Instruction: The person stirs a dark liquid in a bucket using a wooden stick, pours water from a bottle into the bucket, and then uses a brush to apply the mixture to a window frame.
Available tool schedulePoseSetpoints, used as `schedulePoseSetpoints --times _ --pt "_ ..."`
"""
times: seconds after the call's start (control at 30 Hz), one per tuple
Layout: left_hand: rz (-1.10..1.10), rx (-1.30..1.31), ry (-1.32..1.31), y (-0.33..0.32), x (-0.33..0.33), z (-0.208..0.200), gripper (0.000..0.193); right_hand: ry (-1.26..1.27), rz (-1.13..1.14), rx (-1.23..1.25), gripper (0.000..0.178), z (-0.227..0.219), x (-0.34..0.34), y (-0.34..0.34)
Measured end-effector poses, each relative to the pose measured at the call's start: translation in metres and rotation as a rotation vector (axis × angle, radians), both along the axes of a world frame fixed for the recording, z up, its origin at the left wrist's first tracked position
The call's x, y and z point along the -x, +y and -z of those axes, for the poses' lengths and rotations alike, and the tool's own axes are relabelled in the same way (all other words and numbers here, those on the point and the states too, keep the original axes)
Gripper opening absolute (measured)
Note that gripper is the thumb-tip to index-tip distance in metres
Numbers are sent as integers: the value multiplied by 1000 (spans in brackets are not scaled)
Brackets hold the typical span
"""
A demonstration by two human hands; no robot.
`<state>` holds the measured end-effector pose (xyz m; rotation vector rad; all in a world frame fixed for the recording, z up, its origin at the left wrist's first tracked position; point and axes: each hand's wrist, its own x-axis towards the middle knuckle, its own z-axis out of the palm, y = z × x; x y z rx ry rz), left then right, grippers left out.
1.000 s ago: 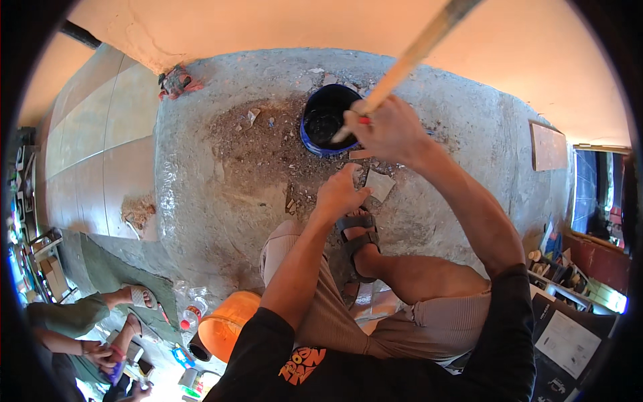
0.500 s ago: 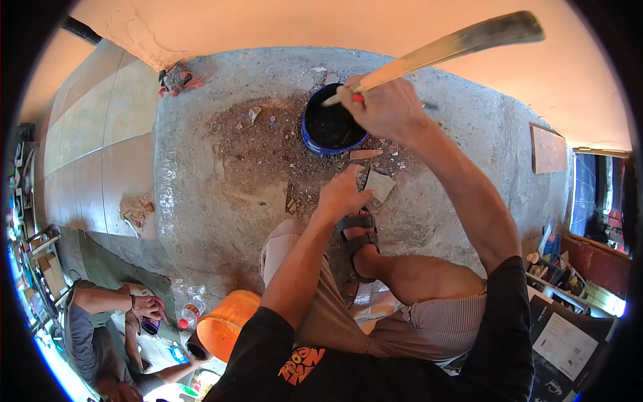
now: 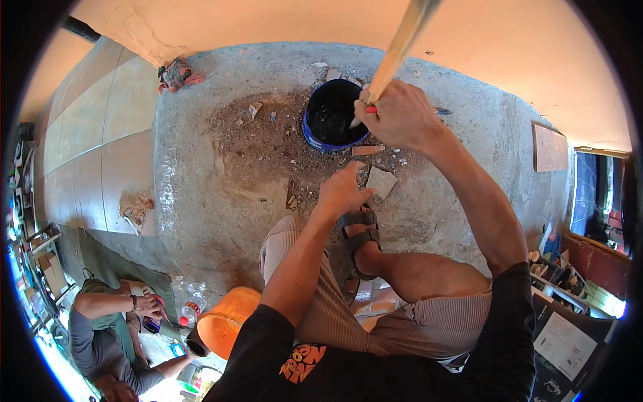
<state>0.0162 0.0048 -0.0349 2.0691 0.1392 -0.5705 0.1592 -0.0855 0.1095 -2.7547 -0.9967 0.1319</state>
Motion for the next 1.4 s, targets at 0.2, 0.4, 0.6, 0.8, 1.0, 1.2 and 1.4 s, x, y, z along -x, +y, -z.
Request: schedulePoseSetpoints --times 0.2,0.4,0.6,0.8,1.0,1.2,1.4 --pt "5 0 17 -3 -1 -3 70 8 32 -100 32 -4 3 -5" --pt "3 -25 -17 -6 -2 -5 69 96 115 -120 30 -3 4 -9" --pt "33 -15 -4 -8 -3 -4 69 85 48 -187 29 -3 6 -11" --pt "34 -27 12 -9 -4 -1 67 -12 -65 -180 35 2 6 -5" --pt "51 -26 134 1 3 -5 66 85 132 -155 30 2 10 -13" --pt "100 -147 158 0 1 -6 69 42 -65 -276 33 9 8 -3" --pt "70 -165 161 2 4 -6 66 17 -79 -275 32 12 8 -12"
